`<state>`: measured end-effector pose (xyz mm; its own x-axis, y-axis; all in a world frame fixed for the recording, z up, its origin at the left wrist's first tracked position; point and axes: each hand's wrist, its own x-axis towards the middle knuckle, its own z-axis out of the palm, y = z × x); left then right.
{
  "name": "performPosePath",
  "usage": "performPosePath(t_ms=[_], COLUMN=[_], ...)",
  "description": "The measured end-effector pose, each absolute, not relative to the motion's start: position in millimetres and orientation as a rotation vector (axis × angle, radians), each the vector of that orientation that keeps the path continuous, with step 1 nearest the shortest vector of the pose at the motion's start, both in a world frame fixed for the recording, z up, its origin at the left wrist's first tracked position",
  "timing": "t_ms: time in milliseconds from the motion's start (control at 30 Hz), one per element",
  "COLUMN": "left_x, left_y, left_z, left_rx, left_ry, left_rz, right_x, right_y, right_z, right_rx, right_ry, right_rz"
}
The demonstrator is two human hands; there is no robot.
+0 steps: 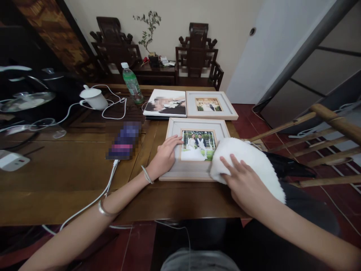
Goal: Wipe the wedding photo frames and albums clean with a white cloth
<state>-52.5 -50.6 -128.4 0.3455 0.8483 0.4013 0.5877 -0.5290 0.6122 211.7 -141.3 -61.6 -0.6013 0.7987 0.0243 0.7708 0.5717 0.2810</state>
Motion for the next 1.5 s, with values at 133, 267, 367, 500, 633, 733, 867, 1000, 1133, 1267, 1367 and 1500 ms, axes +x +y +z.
performPosePath(t_ms=[133,267,367,500,633,733,867,1000,1133,1267,1367,1500], left_x=[-51,-50,-52,-55,-57,-57,-56,-56,-58,-61,-61,-60], left_y=[-52,-52,-50,-48,-48,-48,-47,-47,-46,-45,-44,-45], left_z=[-126,-120,-118,-123,-130,-133,-134,-134,-135,-138,-141,-143], left_rx=[2.199,2.065,2.036,2.199,2.294,2.337,2.367,2.35,2.327,2.3,2.285,2.285], left_ry=[1.273,1.298,1.33,1.353,1.389,1.376,1.39,1.393,1.374,1.336,1.295,1.272], left_rz=[1.008,1.105,1.131,1.0,0.869,0.889,0.87,0.864,0.901,0.963,1.01,1.027], right_x=[163,118,104,120,166,208,252,259,237,212,198,187], right_y=[-136,-128,-121,-121,-131,-136,-119,-76,-28,3,5,-28], right_z=[-60,-60,-65,-72,-69,-59,-48,-48,-51,-58,-67,-70], right_rx=[1.258,1.1,1.015,0.99,1.105,1.2,1.232,1.198,1.215,1.274,1.294,1.236], right_ry=[2.719,2.861,2.948,3.021,2.938,2.857,2.769,2.781,2.848,2.857,2.778,2.76], right_rz=[0.248,0.145,0.156,0.167,0.201,0.303,0.399,0.362,0.415,0.497,0.498,0.4])
